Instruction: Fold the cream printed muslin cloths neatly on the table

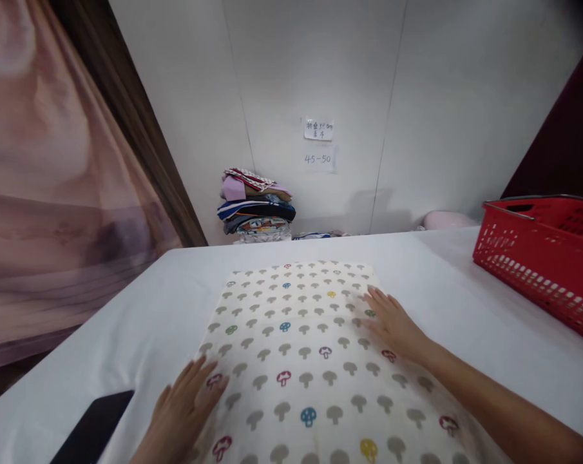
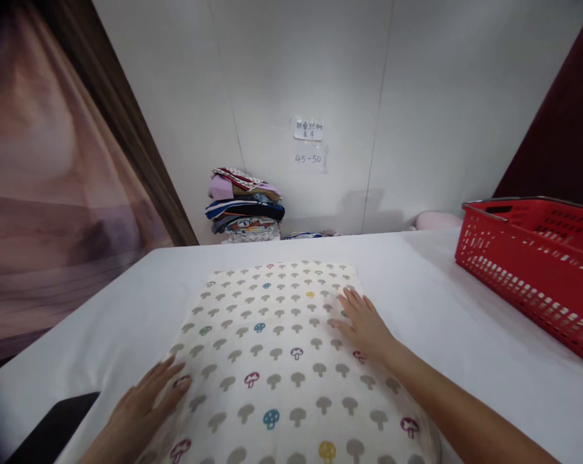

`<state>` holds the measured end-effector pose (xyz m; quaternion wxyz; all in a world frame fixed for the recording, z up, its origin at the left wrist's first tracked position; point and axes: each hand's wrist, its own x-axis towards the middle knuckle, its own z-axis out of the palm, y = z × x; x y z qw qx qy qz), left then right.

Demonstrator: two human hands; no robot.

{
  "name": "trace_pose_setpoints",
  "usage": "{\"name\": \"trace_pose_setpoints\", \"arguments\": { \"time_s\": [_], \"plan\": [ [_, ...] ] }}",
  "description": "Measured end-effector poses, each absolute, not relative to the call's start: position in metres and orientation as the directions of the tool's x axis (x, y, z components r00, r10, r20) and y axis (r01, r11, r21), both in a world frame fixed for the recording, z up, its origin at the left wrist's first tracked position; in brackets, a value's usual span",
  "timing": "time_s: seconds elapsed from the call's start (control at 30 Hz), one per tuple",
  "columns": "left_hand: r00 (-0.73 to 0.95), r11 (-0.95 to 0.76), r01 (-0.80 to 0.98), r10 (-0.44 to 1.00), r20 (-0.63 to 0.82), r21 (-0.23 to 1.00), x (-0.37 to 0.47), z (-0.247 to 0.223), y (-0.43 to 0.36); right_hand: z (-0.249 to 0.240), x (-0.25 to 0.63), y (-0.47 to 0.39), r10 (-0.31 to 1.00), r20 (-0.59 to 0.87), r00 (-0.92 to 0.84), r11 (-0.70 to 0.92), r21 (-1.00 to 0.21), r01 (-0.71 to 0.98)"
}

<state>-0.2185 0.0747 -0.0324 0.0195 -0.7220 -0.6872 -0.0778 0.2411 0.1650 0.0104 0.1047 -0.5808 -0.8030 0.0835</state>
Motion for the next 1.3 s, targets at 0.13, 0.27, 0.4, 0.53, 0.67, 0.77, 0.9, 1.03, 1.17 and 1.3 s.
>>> {"name": "trace_pose_setpoints", "arguments": {
  "time_s": [0.13,0.27,0.4,0.53,0.67,0.77,0.9,1.03,1.17,1.3],
  "plan": [
    [0.18,-0.169,0.982,0.975,0.128,-0.087,-0.203,-0.023,0.094,0.007,0.223,0.228,0.96,0.071,-0.272,0.281,-0.22,0.934],
    [0.213,-0.205,0.97,0.976,0.049,-0.132,-0.207,-0.027,0.095,-0.021,0.228,0.26,0.981,-0.012,-0.193,0.185,-0.23,0.955],
    [0.227,-0.222,0.967,0.973,0.03,-0.124,-0.215,-0.032,0.092,-0.029,0.243,0.272,0.994,0.042,-0.099,0.107,-0.417,0.903],
    [0.248,-0.241,0.96,0.968,0.031,-0.145,-0.218,-0.035,0.093,-0.013,0.267,0.297,0.988,0.062,0.139,-0.09,-0.498,0.863],
    [0.278,-0.261,0.947,0.958,0.073,-0.185,-0.221,-0.038,0.093,-0.005,0.287,0.325,0.963,-0.017,0.27,-0.241,-0.506,0.828],
    [0.284,-0.262,0.945,0.954,0.098,-0.195,-0.22,-0.037,0.092,-0.009,0.287,0.34,0.951,-0.09,0.295,-0.298,-0.509,0.807],
    [0.302,-0.258,0.933,0.941,0.156,-0.251,-0.215,-0.033,0.088,-0.014,0.28,0.347,0.95,-0.082,0.301,-0.296,-0.547,0.783],
    [0.323,-0.259,0.919,0.926,0.193,-0.297,-0.214,-0.034,0.088,-0.018,0.274,0.338,0.954,0.04,0.298,-0.202,-0.649,0.734],
    [0.321,-0.256,0.922,0.925,0.201,-0.292,-0.22,-0.04,0.089,-0.022,0.267,0.325,0.948,0.189,0.258,-0.027,-0.758,0.652],
    [0.276,-0.24,0.946,0.948,0.155,-0.219,-0.221,-0.04,0.093,-0.021,0.26,0.316,0.928,0.317,0.197,0.159,-0.814,0.559]
  ]
}}
